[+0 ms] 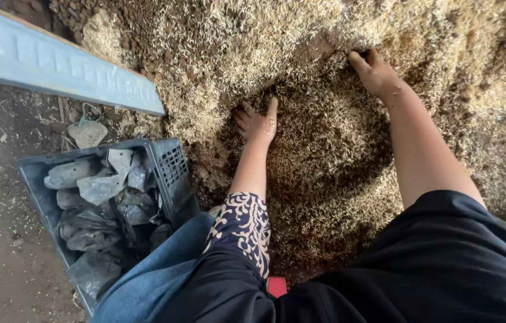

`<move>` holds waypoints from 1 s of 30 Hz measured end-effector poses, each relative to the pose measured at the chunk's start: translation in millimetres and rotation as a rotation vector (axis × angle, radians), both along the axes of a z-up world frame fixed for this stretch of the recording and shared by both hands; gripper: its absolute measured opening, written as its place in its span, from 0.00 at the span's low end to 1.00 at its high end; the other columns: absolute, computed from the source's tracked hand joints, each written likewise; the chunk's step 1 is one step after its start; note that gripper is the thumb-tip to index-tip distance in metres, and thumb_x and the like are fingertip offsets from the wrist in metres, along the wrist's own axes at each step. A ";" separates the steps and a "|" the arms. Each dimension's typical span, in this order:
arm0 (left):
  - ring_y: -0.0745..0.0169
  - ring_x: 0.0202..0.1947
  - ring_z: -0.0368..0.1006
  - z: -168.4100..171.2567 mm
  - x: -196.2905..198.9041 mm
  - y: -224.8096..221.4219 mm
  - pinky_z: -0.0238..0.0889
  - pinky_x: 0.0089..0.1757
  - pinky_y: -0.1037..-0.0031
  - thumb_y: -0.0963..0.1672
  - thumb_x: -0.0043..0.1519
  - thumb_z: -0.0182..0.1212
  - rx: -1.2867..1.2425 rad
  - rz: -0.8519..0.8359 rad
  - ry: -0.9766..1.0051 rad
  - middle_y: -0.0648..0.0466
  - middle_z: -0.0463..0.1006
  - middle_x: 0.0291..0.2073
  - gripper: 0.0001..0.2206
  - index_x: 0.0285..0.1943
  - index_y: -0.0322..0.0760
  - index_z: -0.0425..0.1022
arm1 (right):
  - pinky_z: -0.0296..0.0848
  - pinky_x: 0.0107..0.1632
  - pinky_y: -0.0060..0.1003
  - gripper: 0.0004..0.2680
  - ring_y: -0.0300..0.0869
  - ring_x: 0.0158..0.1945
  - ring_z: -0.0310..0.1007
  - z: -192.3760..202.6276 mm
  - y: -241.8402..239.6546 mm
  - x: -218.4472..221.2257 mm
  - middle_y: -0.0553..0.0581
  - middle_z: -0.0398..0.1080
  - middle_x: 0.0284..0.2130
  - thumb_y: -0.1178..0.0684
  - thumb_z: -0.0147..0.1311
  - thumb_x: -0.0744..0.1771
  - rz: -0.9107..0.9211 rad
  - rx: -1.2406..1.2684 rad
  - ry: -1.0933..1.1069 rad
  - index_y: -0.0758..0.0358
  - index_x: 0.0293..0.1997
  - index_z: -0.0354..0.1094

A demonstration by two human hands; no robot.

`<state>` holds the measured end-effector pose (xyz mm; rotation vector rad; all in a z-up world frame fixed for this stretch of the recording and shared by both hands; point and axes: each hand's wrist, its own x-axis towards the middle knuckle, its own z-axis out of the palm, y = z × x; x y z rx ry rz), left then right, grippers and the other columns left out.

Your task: The person sits on a small stool and repeatedly scoops, lifts, and drops a large pile of loose, straw-like material using both hands. The action is continuous and repetitive, mixing the material in place without moving it to another container.

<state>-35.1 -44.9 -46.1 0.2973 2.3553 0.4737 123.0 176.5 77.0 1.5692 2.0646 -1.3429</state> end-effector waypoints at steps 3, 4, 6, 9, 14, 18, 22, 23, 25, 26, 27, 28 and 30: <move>0.33 0.74 0.21 -16.3 6.6 16.0 0.22 0.67 0.45 0.72 0.51 0.20 0.024 0.016 -0.010 0.34 0.23 0.76 0.55 0.77 0.32 0.23 | 0.45 0.68 0.62 0.44 0.61 0.73 0.30 -8.7 -3.1 -17.0 0.69 0.29 0.72 0.17 0.35 0.61 0.029 -0.024 -0.068 0.65 0.74 0.23; 0.32 0.75 0.23 -18.4 10.3 20.4 0.24 0.67 0.46 0.71 0.51 0.20 0.032 0.025 -0.014 0.34 0.26 0.76 0.55 0.78 0.33 0.26 | 0.47 0.68 0.63 0.46 0.61 0.74 0.32 -7.5 -5.5 -17.6 0.70 0.32 0.72 0.16 0.35 0.60 0.022 -0.051 -0.093 0.65 0.75 0.25; 0.31 0.75 0.24 -18.5 15.7 28.0 0.25 0.67 0.48 0.71 0.52 0.21 0.058 0.026 -0.007 0.32 0.27 0.75 0.55 0.78 0.31 0.28 | 0.49 0.69 0.67 0.48 0.62 0.75 0.37 -3.7 -7.9 -22.3 0.72 0.38 0.73 0.14 0.35 0.56 0.009 -0.098 -0.129 0.63 0.77 0.29; 0.30 0.75 0.28 -18.1 22.8 30.5 0.28 0.67 0.49 0.71 0.53 0.25 0.196 0.053 -0.027 0.29 0.31 0.75 0.56 0.77 0.25 0.33 | 0.46 0.69 0.66 0.49 0.59 0.76 0.35 -5.1 -12.7 -25.4 0.68 0.38 0.73 0.12 0.32 0.56 0.075 -0.091 -0.090 0.63 0.76 0.32; 0.30 0.73 0.40 -24.0 28.5 33.8 0.38 0.67 0.52 0.69 0.56 0.35 0.345 0.077 -0.010 0.27 0.44 0.73 0.53 0.74 0.20 0.45 | 0.47 0.70 0.68 0.48 0.58 0.76 0.40 -16.1 -7.8 -25.1 0.67 0.42 0.73 0.11 0.28 0.54 0.103 -0.123 -0.110 0.54 0.77 0.38; 0.32 0.69 0.52 -26.8 28.6 36.3 0.46 0.65 0.56 0.67 0.56 0.39 0.499 0.130 -0.035 0.28 0.55 0.69 0.52 0.72 0.19 0.51 | 0.44 0.70 0.71 0.48 0.57 0.76 0.36 -17.9 -10.1 -28.3 0.64 0.38 0.74 0.11 0.28 0.54 0.063 -0.184 -0.112 0.54 0.77 0.37; 0.33 0.68 0.59 -27.3 34.8 36.9 0.50 0.66 0.57 0.68 0.56 0.43 0.625 0.172 -0.099 0.29 0.63 0.67 0.51 0.70 0.18 0.56 | 0.38 0.69 0.74 0.47 0.57 0.77 0.30 -11.4 -15.6 -29.1 0.61 0.32 0.75 0.11 0.25 0.54 0.077 -0.262 -0.077 0.48 0.77 0.33; 0.34 0.68 0.58 -26.3 35.6 36.0 0.49 0.65 0.58 0.68 0.54 0.43 0.639 0.190 -0.138 0.30 0.61 0.68 0.52 0.71 0.20 0.53 | 0.36 0.69 0.73 0.46 0.55 0.77 0.29 -10.2 -17.0 -29.6 0.59 0.31 0.75 0.11 0.23 0.53 0.101 -0.281 -0.050 0.43 0.77 0.33; 0.35 0.69 0.54 -20.9 37.8 34.7 0.46 0.65 0.58 0.69 0.51 0.42 0.664 0.227 -0.217 0.32 0.58 0.69 0.55 0.74 0.23 0.47 | 0.34 0.70 0.73 0.46 0.53 0.77 0.27 -9.2 -18.1 -29.4 0.56 0.31 0.76 0.11 0.23 0.51 0.136 -0.309 -0.010 0.38 0.76 0.32; 0.35 0.70 0.51 -15.9 38.5 33.9 0.44 0.65 0.57 0.70 0.51 0.43 0.623 0.242 -0.249 0.31 0.54 0.70 0.56 0.75 0.23 0.44 | 0.33 0.69 0.73 0.46 0.53 0.77 0.27 -9.7 -18.3 -28.8 0.56 0.31 0.76 0.10 0.25 0.51 0.147 -0.317 0.003 0.37 0.76 0.32; 0.35 0.72 0.47 -8.9 37.0 33.6 0.41 0.66 0.56 0.70 0.51 0.43 0.582 0.256 -0.278 0.31 0.49 0.72 0.57 0.75 0.23 0.42 | 0.33 0.69 0.73 0.47 0.53 0.78 0.26 -10.4 -18.0 -28.9 0.56 0.30 0.76 0.10 0.27 0.50 0.158 -0.324 0.018 0.36 0.76 0.32; 0.35 0.73 0.43 -0.2 36.2 33.2 0.39 0.67 0.55 0.70 0.51 0.43 0.541 0.270 -0.307 0.31 0.45 0.73 0.58 0.76 0.23 0.40 | 0.34 0.69 0.73 0.47 0.54 0.78 0.27 -11.7 -16.9 -28.5 0.57 0.31 0.76 0.10 0.29 0.50 0.163 -0.339 0.003 0.38 0.76 0.33; 0.39 0.73 0.42 20.2 34.8 32.9 0.37 0.65 0.53 0.72 0.45 0.40 0.559 0.270 -0.404 0.38 0.44 0.74 0.59 0.77 0.30 0.37 | 0.34 0.70 0.74 0.49 0.56 0.78 0.28 -16.7 -14.8 -24.4 0.59 0.33 0.76 0.11 0.33 0.49 0.170 -0.370 -0.025 0.40 0.78 0.36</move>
